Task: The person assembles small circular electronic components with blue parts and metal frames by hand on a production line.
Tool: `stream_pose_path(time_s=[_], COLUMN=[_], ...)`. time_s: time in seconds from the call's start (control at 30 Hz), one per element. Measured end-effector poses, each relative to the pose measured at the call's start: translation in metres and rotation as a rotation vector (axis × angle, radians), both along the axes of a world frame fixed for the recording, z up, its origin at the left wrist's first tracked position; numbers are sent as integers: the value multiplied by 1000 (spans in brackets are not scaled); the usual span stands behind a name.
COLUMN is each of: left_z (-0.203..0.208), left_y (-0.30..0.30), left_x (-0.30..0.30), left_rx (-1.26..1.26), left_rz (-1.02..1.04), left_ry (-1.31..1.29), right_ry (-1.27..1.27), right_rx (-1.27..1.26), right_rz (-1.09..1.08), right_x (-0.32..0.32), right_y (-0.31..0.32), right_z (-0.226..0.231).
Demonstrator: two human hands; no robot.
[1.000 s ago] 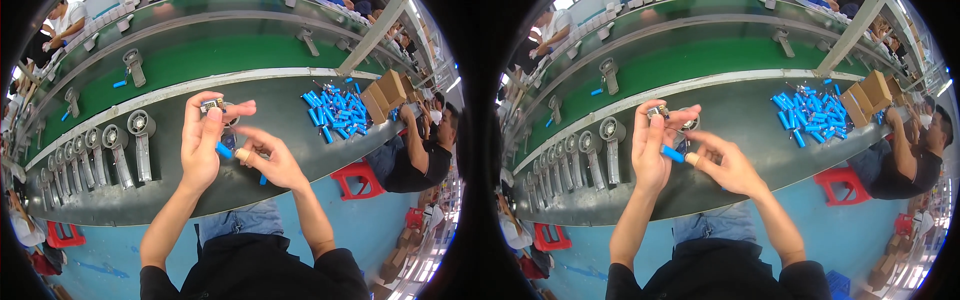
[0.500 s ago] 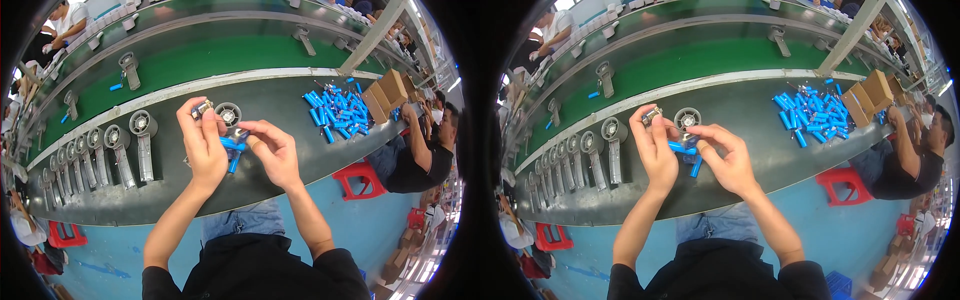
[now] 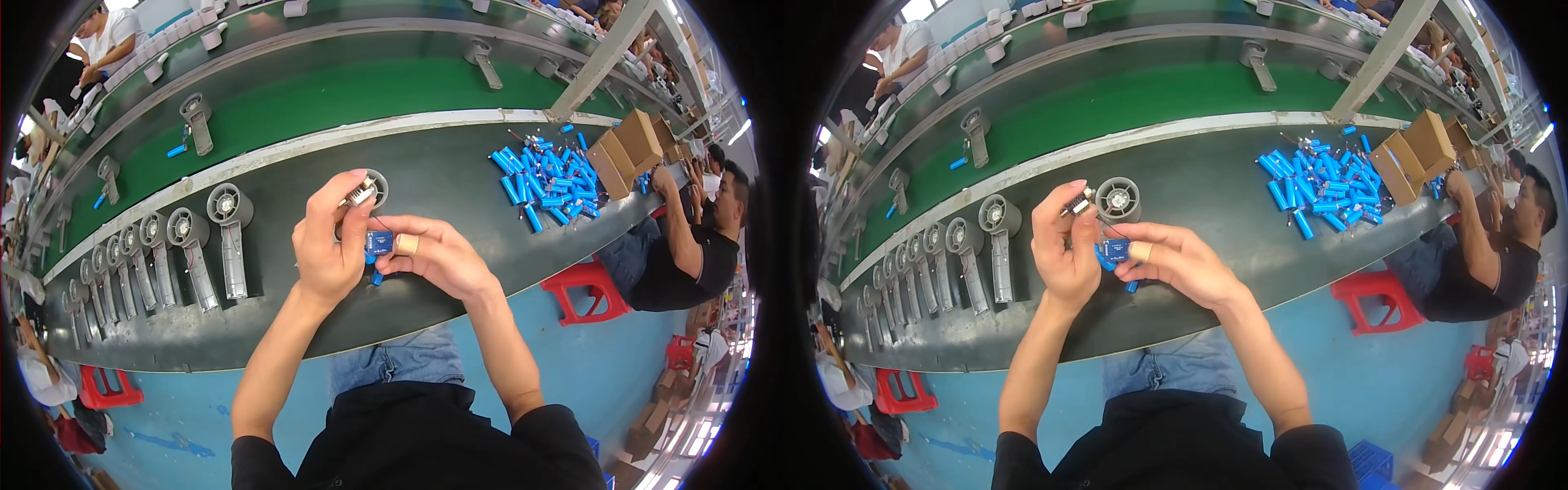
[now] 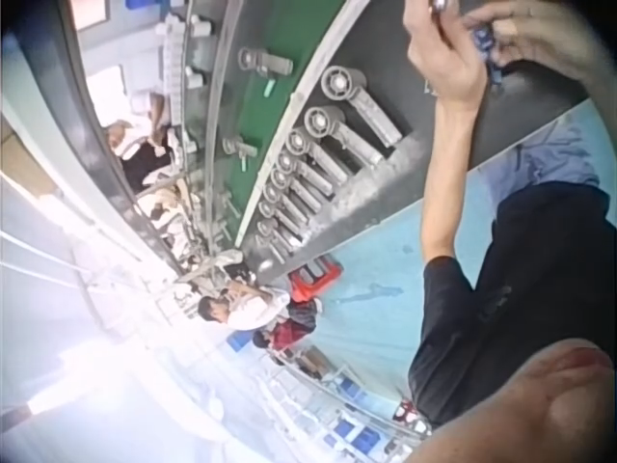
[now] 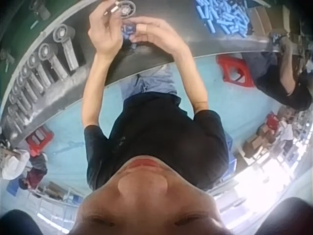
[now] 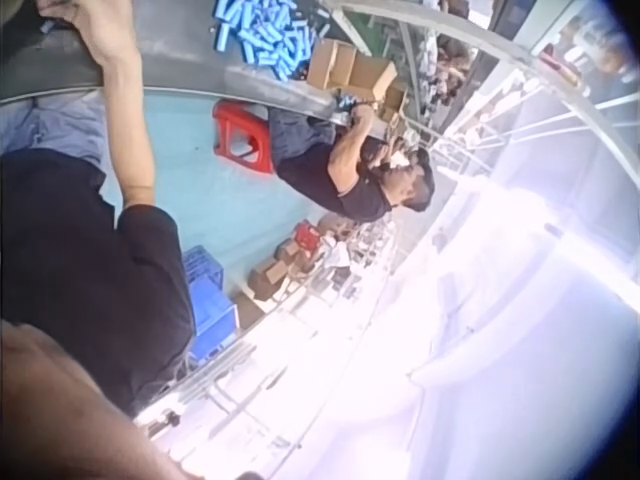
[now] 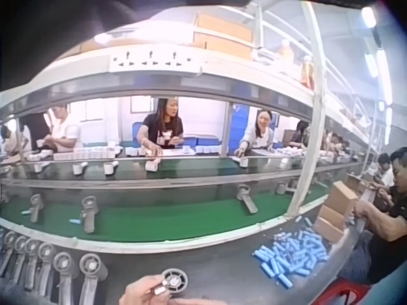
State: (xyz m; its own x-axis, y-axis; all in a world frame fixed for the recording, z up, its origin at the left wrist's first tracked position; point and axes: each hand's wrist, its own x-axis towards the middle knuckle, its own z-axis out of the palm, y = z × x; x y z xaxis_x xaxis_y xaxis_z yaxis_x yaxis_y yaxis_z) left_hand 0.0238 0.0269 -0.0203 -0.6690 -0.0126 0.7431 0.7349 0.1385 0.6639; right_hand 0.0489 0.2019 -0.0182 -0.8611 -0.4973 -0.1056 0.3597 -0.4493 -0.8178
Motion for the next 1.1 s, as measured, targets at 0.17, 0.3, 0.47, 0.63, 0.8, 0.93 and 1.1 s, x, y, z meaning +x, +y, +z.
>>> stream_pose_path(time_s=[0.17,0.3,0.47,0.63,0.8,0.93,1.1], left_z=[1,-1,-4,21,12,6,0], left_y=[-7,-10,-16,-59,-89,-72,-59], left_x=[-5,1,7,5,-6,2,15], left_rx=[-56,-72,5,217,-507,-540,-417], left_rz=[1,-48,-60,40,205,-55,-223], left_ry=[14,30,-48,-337,-817,-1087,-1105], right_ry=[150,529,903,563,868,911,1151], right_rx=[269,644,1015,1080,1222,1047,1471], right_rz=[-168,-309,-399,-365,-700,-360,-1], right_x=[1,5,0,-4,-16,-15,-26], right_y=[-14,-19,-10,41,49,-15,-31], right_z=[-1,9,2,8,14,10,17])
